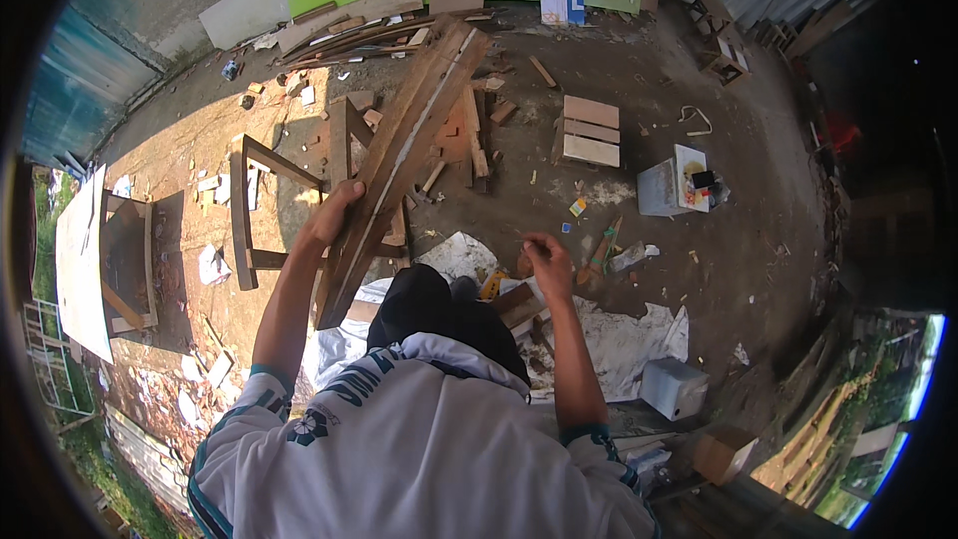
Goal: The person sits on the ground and uses a hand saw to cut a small piece of wood. They position the wood, saw through it, and then inspect the cut piece.
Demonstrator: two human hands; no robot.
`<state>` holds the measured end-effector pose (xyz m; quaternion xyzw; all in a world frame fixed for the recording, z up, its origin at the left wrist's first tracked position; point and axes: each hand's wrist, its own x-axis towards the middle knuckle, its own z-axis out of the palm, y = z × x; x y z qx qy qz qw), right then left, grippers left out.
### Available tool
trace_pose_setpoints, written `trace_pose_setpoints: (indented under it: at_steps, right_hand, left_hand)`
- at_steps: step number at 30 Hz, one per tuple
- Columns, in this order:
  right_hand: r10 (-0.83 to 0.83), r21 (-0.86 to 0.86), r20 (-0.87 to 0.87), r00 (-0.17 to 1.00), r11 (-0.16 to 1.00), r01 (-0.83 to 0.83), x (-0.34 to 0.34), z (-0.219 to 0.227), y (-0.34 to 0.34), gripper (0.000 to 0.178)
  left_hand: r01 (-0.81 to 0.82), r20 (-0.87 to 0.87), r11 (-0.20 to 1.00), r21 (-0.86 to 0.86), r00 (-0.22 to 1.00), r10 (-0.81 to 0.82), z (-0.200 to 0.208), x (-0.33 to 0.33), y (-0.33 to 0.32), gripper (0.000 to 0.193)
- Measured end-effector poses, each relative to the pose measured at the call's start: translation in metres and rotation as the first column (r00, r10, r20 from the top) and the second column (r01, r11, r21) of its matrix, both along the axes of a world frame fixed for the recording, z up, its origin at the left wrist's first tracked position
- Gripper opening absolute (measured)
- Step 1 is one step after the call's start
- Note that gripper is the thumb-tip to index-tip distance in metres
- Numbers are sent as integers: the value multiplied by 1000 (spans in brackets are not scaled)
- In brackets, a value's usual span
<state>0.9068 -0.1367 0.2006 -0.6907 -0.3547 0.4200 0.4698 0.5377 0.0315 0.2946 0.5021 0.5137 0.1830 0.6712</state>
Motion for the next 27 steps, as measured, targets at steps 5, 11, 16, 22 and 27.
trace_pose_setpoints:
  at_steps: [5, 11, 16, 22, 27]
  right_hand:
    - [-107, -34, -31, 994, 994, 106, 33, -4, -2, 17]
    - [-139, -51, -140, 980, 990, 134, 59, 0, 31, 17]
    - [-111, -63, -153, 982, 993, 103, 96, 8, 86, 19]
    - [-49, -122, -115, 992, 992, 35, 153, -7, 160, 21]
    - [-72, -121, -104, 992, 991, 59, 194, -22, 208, 22]
  left_hand:
    - [107, -151, 974, 201, 986, -78, 27, 55, 5, 75]
    - [122, -178, 757, 642, 984, -7, 29, 115, 15, 77]
    - [174, -355, 548, 818, 903, 243, 27, 153, 38, 78]
    - [145, -336, 421, 895, 841, 424, -12, 192, 87, 84]
    - [59, -351, 621, 781, 865, 359, -40, 201, 139, 84]
